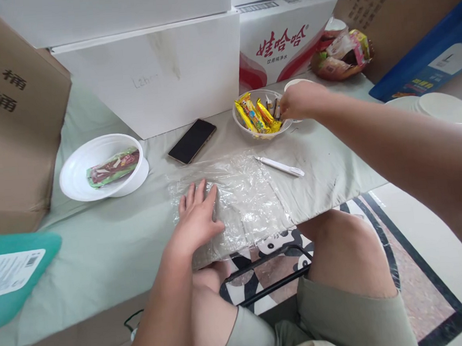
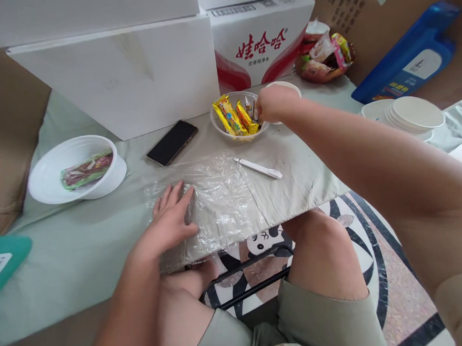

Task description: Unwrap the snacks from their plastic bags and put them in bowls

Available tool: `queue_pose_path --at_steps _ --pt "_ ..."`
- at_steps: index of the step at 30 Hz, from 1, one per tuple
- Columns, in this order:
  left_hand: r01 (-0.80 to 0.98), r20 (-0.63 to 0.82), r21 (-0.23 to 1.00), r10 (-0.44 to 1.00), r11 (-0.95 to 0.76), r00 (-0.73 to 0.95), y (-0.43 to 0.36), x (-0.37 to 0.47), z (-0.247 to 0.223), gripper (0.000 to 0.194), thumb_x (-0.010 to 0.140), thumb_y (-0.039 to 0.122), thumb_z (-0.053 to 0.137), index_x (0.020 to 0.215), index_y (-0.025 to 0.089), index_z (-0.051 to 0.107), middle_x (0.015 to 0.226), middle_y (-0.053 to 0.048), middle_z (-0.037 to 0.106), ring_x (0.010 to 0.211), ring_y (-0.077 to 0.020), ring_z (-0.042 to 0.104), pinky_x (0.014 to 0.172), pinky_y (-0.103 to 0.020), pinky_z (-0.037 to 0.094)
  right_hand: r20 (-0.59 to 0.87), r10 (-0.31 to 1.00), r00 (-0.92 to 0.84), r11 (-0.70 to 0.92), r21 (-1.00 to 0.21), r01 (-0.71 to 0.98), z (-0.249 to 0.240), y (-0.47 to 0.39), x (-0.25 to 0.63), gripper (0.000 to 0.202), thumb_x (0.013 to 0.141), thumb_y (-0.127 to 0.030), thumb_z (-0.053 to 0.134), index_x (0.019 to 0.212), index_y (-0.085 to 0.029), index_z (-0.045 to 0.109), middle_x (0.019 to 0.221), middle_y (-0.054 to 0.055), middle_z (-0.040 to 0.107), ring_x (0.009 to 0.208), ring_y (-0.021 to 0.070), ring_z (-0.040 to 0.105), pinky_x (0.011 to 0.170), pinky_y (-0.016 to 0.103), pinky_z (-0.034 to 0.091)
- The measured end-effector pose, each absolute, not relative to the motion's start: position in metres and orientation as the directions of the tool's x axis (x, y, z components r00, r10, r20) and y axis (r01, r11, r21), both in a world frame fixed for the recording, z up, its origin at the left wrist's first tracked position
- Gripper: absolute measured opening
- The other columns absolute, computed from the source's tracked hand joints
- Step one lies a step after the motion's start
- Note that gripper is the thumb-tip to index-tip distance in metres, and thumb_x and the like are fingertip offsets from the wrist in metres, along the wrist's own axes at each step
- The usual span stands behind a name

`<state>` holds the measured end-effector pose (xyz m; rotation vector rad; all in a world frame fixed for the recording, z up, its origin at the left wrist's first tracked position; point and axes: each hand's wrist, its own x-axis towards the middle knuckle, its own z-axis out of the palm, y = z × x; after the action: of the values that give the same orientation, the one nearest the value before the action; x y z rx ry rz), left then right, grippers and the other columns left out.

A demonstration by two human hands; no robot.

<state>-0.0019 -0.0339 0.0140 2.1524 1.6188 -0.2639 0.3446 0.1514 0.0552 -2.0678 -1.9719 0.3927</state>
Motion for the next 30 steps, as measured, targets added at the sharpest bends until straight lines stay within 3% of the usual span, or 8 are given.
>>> queue_pose_path --at_steps 3,6,9,12,16,20,25,30 --pt "0.938 -0.382 0.248 0.865 -0.243 0.325 -0.033 -0.003 0.013 0.087 0.075 0.021 0.060 0.158 0.020 0.034 0.172 -0.009 0.012 0.159 -0.0364 0.006 0.128 -0.055 0.015 0.064 0.996 0.068 -0.041 -0.355 0.934 0.070 0.108 0.325 0.029 0.083 -0.025 0.069 0.059 -0.020 0.054 0.080 0.011 0.064 0.117 0.0350 0.057 0.098 0.048 0.045" --pt "0.915 -0.331 0.304 0.871 -0.265 0.363 -0.032 -0.006 0.011 0.086 0.075 0.018 0.059 0.158 0.021 0.035 0.172 -0.009 0.014 0.159 -0.0359 0.006 0.128 -0.057 0.014 0.255 0.950 -0.181 0.283 -0.451 0.847 0.068 0.032 0.301 0.010 0.089 -0.033 0.062 0.089 -0.024 0.067 0.103 0.013 0.070 0.112 0.0363 0.062 0.099 0.055 0.047" --pt "0.868 -0.195 0.408 0.901 -0.284 0.387 -0.031 -0.009 0.008 0.078 0.077 0.013 0.057 0.153 0.024 0.042 0.170 -0.006 0.022 0.159 -0.0334 0.011 0.128 -0.057 0.017 0.160 0.755 -0.635 0.627 -0.457 0.630 0.036 -0.047 0.283 0.037 0.087 -0.046 0.065 0.120 -0.029 0.066 0.125 0.009 0.070 0.123 0.0344 0.061 0.104 0.056 0.048" --pt "0.764 0.030 0.560 0.929 -0.320 0.368 -0.028 -0.013 0.005 0.060 0.081 0.010 0.053 0.139 0.024 0.057 0.163 -0.005 0.041 0.154 -0.0274 0.030 0.125 -0.049 0.031 0.032 0.691 -0.722 0.678 -0.375 0.632 -0.005 -0.098 0.276 0.057 0.087 -0.040 0.067 0.142 -0.031 0.054 0.153 0.006 0.053 0.145 0.0336 0.044 0.114 0.060 0.039" --pt "0.687 0.294 0.665 0.948 -0.293 0.120 -0.021 -0.026 0.003 0.030 0.082 0.011 0.053 0.105 0.020 0.069 0.126 -0.006 0.071 0.120 -0.0226 0.065 0.100 -0.041 0.055 0.037 0.734 -0.678 0.662 -0.259 0.703 -0.033 -0.118 0.282 0.052 0.091 -0.021 0.059 0.142 -0.031 0.056 0.156 0.004 0.050 0.147 0.0303 0.042 0.115 0.056 0.040" --pt "0.729 0.444 0.633 0.893 -0.258 -0.070 -0.032 -0.032 0.020 0.013 0.081 0.020 0.057 0.088 0.018 0.068 0.088 -0.004 0.073 0.087 -0.0197 0.068 0.079 -0.037 0.057 0.188 0.706 -0.682 0.708 -0.218 0.672 -0.036 -0.120 0.288 0.035 0.098 -0.021 0.052 0.130 -0.027 0.065 0.146 0.005 0.061 0.140 0.0286 0.052 0.109 0.051 0.045" --pt "0.702 -0.040 0.493 0.793 -0.514 0.608 -0.094 -0.006 0.041 0.047 0.079 0.039 0.073 0.121 0.020 0.066 0.138 -0.010 0.065 0.130 -0.0324 0.059 0.104 -0.048 0.053 0.298 0.718 -0.629 0.696 -0.312 0.646 -0.033 -0.127 0.286 0.029 0.098 -0.019 0.051 0.116 -0.024 0.073 0.130 0.007 0.072 0.132 0.0288 0.059 0.105 0.049 0.046" --pt "0.782 -0.138 0.292 0.785 -0.550 0.604 -0.148 -0.002 0.028 0.057 0.082 0.017 0.065 0.138 0.021 0.056 0.156 -0.012 0.048 0.148 -0.0370 0.038 0.112 -0.057 0.047 0.352 0.766 -0.537 0.642 -0.443 0.625 -0.016 -0.133 0.287 0.027 0.096 -0.018 0.052 0.111 -0.023 0.073 0.119 0.008 0.076 0.120 0.0272 0.067 0.102 0.048 0.049"
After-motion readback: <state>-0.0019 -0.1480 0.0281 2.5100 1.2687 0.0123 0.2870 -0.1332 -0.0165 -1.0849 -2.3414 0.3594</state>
